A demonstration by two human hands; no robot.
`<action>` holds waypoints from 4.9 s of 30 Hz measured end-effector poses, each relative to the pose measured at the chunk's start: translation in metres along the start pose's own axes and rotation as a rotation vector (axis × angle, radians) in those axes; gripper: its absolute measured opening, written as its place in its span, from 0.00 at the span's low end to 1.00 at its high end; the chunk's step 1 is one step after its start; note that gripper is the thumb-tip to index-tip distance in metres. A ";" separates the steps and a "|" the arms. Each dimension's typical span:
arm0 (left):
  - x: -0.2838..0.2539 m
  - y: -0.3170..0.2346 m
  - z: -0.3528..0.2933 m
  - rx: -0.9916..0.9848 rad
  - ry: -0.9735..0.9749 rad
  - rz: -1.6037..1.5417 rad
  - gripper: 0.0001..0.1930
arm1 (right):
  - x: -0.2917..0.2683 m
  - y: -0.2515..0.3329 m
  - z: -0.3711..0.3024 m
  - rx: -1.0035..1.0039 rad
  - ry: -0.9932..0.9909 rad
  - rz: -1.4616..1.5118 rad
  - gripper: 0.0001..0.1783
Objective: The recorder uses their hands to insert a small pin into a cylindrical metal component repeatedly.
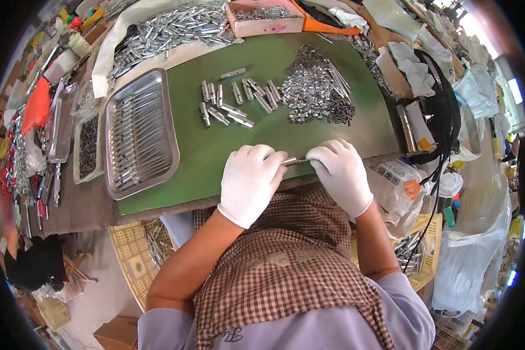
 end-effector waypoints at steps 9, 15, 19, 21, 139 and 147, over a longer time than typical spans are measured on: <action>-0.003 0.000 -0.004 0.001 -0.030 -0.019 0.08 | 0.000 -0.001 0.008 -0.033 -0.070 0.028 0.08; -0.002 0.001 -0.004 -0.009 -0.023 -0.004 0.08 | 0.004 -0.002 0.008 -0.119 -0.129 -0.026 0.09; -0.002 0.001 -0.004 -0.010 -0.025 0.006 0.08 | 0.012 0.000 0.009 -0.106 -0.090 -0.012 0.08; -0.002 0.000 -0.004 -0.004 -0.020 0.016 0.08 | 0.011 0.002 0.009 -0.110 -0.088 -0.013 0.08; 0.005 0.008 0.003 -0.036 -0.013 0.041 0.10 | 0.010 0.034 0.041 -0.309 -0.049 -0.197 0.05; 0.004 0.011 0.005 -0.081 -0.015 0.018 0.09 | 0.011 -0.011 0.032 -0.042 -0.065 0.080 0.05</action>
Point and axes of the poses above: each hand's wrist, its own z-axis towards the middle knuckle, its own x-axis out of the palm, y = z × x, the point moved 8 cm from there along z, towards the middle knuckle, and after that the axes turned 5 degrees about z, right-handed, at the moved point
